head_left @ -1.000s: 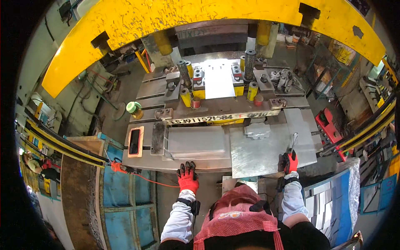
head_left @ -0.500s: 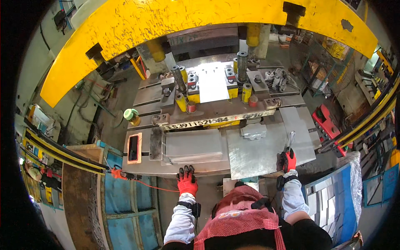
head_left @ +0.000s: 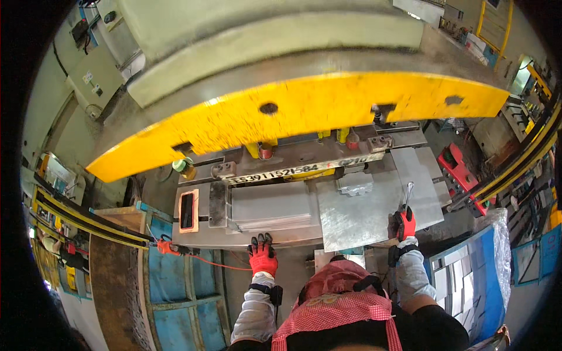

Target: The worker is seen using a large industrial press to stamp metal sheets into specific shapes.

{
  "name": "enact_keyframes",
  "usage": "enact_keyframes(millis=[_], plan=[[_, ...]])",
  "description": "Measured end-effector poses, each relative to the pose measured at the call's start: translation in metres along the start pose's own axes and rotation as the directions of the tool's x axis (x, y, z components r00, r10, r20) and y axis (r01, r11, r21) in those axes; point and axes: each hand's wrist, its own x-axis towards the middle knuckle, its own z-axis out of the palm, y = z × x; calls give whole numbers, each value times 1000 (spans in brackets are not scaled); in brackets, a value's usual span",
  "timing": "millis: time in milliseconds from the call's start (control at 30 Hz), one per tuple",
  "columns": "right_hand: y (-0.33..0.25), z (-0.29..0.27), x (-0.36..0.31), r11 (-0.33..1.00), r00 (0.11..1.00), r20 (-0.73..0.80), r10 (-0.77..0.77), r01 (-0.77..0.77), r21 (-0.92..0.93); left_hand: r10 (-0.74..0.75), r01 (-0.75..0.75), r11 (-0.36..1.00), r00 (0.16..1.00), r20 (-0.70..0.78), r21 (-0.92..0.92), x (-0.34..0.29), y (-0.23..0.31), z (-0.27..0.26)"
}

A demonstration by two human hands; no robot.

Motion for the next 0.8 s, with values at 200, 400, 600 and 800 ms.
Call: enact_keyframes(millis=[200,400,600,800], plan=[[17,-10,11,993,997,-44,-60,55,-108,-8,5,999,998,59,39,3,-7,10],[17,-7,11,974,996,-21,-83,77,-214,8,-10,999,1000,29,52,-1,-10,10],[19,-13,14,982,999,-21,-24,20,-188,70,-69,997,997,-36,29,-4,-2,-1],[-7,2,-2,985,999,-6,-45,43,-169,7,-7,1000,1000,-20,8,-11,11,-8]])
